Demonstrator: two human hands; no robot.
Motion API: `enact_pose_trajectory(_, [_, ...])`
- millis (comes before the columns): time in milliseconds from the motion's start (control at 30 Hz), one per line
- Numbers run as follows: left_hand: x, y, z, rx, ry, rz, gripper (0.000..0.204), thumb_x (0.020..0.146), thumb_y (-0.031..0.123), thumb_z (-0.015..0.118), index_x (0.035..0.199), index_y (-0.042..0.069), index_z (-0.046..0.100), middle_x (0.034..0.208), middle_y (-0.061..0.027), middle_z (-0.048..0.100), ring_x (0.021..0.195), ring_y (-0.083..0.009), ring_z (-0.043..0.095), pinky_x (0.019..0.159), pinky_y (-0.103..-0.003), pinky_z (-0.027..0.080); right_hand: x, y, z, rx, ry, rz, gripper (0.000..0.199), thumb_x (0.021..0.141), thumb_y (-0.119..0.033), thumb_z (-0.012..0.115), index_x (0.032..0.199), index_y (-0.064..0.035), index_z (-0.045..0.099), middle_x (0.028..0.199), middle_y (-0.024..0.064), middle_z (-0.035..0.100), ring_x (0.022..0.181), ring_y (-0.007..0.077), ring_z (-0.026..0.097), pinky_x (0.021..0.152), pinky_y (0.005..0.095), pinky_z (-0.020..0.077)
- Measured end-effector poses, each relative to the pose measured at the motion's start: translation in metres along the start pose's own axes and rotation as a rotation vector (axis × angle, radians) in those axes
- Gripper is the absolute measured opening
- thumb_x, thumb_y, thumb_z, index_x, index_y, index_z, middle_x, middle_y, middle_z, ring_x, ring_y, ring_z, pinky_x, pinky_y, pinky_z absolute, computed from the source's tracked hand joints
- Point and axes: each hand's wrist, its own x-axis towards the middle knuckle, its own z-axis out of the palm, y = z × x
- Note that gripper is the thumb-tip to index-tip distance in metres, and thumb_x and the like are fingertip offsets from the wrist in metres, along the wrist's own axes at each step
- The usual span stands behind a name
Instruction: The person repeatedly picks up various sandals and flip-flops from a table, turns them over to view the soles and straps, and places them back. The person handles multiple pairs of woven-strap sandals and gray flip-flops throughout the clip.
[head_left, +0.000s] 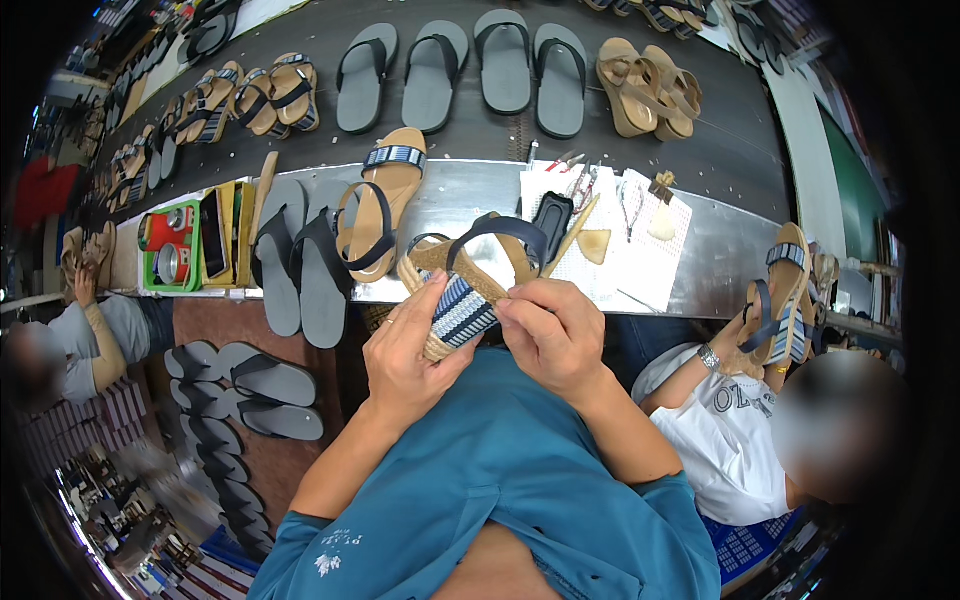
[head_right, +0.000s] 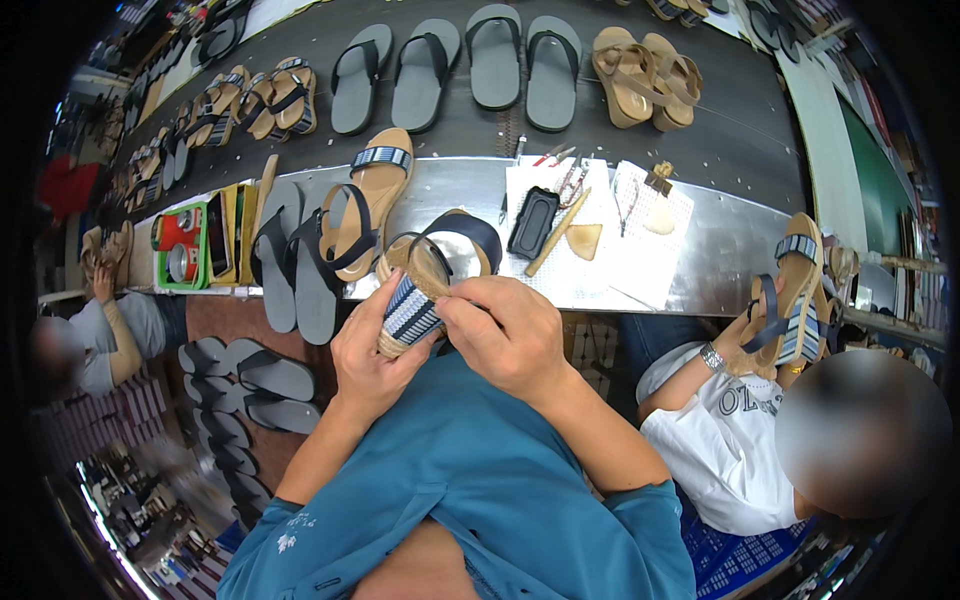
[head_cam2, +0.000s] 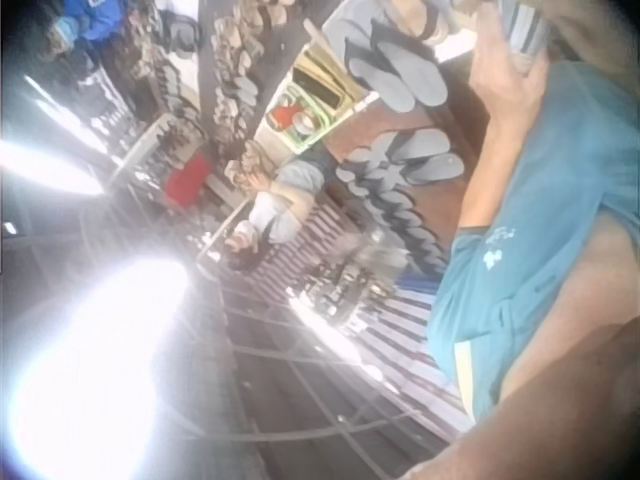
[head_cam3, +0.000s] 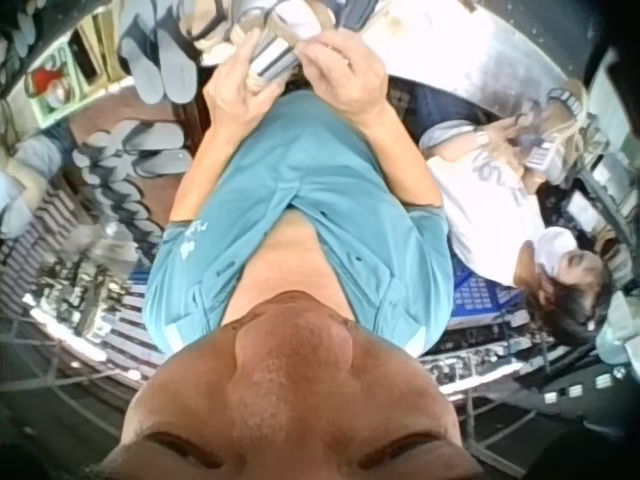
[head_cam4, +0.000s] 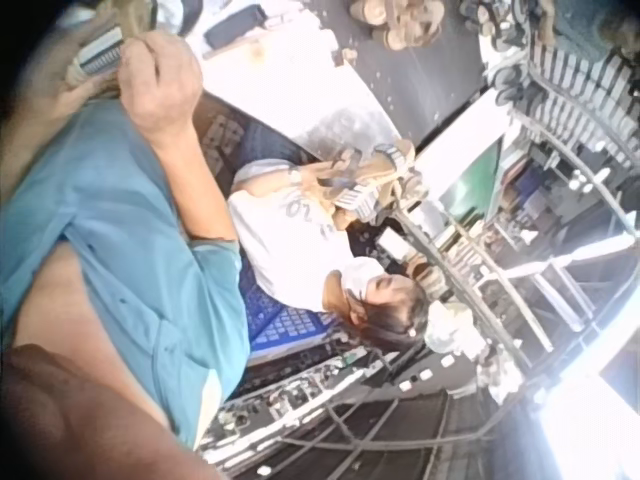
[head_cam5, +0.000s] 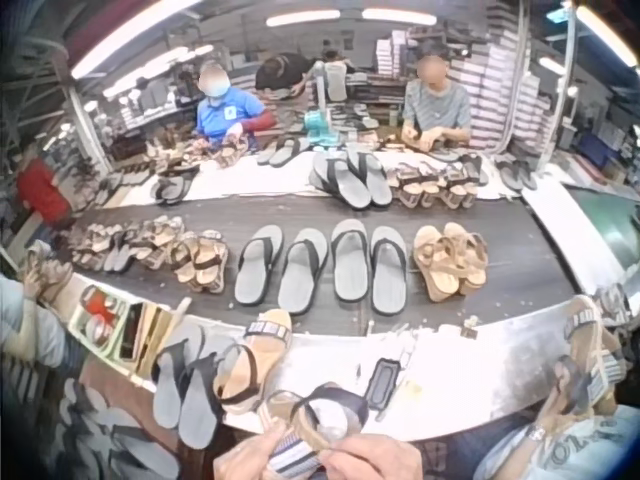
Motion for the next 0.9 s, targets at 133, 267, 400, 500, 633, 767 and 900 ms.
enact_pose_trajectory(133, [0.0, -0.001, -0.002, 0.012, 0.024, 0.022, 0.071, 0.065, 0.006, 0.084, 0.13, -0.004, 0.057, 0.112, -0.0192, 0.069, 0.097, -0.0302, 0.07, 0.083, -0.036, 0.056, 0.0, -0.004, -0.002, -0.001, -0.028, 0.025, 0.031, 0.068, -0.001, 0.079, 0.096, -0.0061, 0.066, 0.093, 0.0062, 0.065, 0.07, 0.0198, 0.065, 0.055, 0.0294, 0.0532])
enact_pose_trajectory(267, [0.001, 0.0, -0.003, 0.001, 0.04, 0.043, 0.072, 0.065, 0.008, 0.085, 0.129, -0.004, 0.057, 0.113, -0.0199, 0.068, 0.098, -0.0314, 0.07, 0.083, -0.036, 0.056, 0.002, -0.004, -0.005, -0.001, -0.065, 0.025, 0.033, 0.067, 0.0, 0.079, 0.097, -0.0053, 0.067, 0.094, 0.0068, 0.066, 0.07, 0.0191, 0.065, 0.055, 0.028, 0.0531])
enact_pose_trajectory(400, [0.002, -0.002, -0.004, 0.009, 0.047, 0.079, 0.072, 0.064, 0.009, 0.085, 0.129, -0.003, 0.057, 0.114, -0.0205, 0.068, 0.099, -0.0322, 0.069, 0.083, -0.037, 0.056, 0.004, -0.004, -0.013, 0.0, -0.146, 0.008, 0.03, 0.073, 0.002, 0.078, 0.102, -0.0048, 0.069, 0.095, 0.0121, 0.067, 0.064, 0.0176, 0.065, 0.053, 0.0265, 0.0536])
enact_pose_trajectory(500, [0.002, -0.002, -0.006, -0.015, 0.033, 0.002, 0.072, 0.064, 0.01, 0.086, 0.13, -0.003, 0.057, 0.115, -0.02, 0.068, 0.099, -0.0325, 0.069, 0.084, -0.037, 0.055, 0.006, -0.006, -0.017, -0.073, -0.214, -0.047, 0.031, 0.074, -0.001, 0.078, 0.104, -0.0047, 0.071, 0.097, 0.013, 0.068, 0.066, 0.0181, 0.066, 0.054, 0.0277, 0.0543])
enact_pose_trajectory(633, [0.004, -0.007, -0.006, 0.013, 0.042, 0.031, 0.073, 0.065, 0.01, 0.086, 0.13, -0.002, 0.057, 0.116, -0.0192, 0.068, 0.099, -0.0327, 0.069, 0.085, -0.037, 0.055, 0.01, -0.011, -0.028, -0.152, -0.266, -0.028, 0.034, 0.073, -0.007, 0.077, 0.107, -0.0029, 0.071, 0.103, 0.0131, 0.068, 0.079, 0.0233, 0.069, 0.062, 0.0303, 0.0563])
enact_pose_trajectory(767, [0.007, -0.006, -0.008, 0.002, 0.071, 0.06, 0.074, 0.064, 0.009, 0.086, 0.13, -0.002, 0.056, 0.119, -0.0191, 0.067, 0.102, -0.0331, 0.068, 0.086, -0.037, 0.055, -0.007, -0.007, -0.03, 0.121, -0.141, 0.473, 0.027, 0.087, -0.01, 0.069, 0.112, 0.0, 0.069, 0.109, 0.0156, 0.066, 0.093, 0.0223, 0.067, 0.074, 0.0306, 0.0551])
enact_pose_trajectory(900, [0.02, 0.002, -0.013, 0.037, 0.088, 0.219, 0.077, 0.059, 0.006, 0.085, 0.13, -0.002, 0.057, 0.124, -0.0192, 0.064, 0.112, -0.0337, 0.065, 0.093, -0.038, 0.053, -0.021, -0.014, -0.011, 1.063, -0.004, 1.263, 0.053, 0.102, -0.026, 0.052, 0.146, 0.0, 0.035, 0.129, 0.0117, 0.055, 0.119, 0.022, 0.056, 0.099, 0.0389, 0.0477])
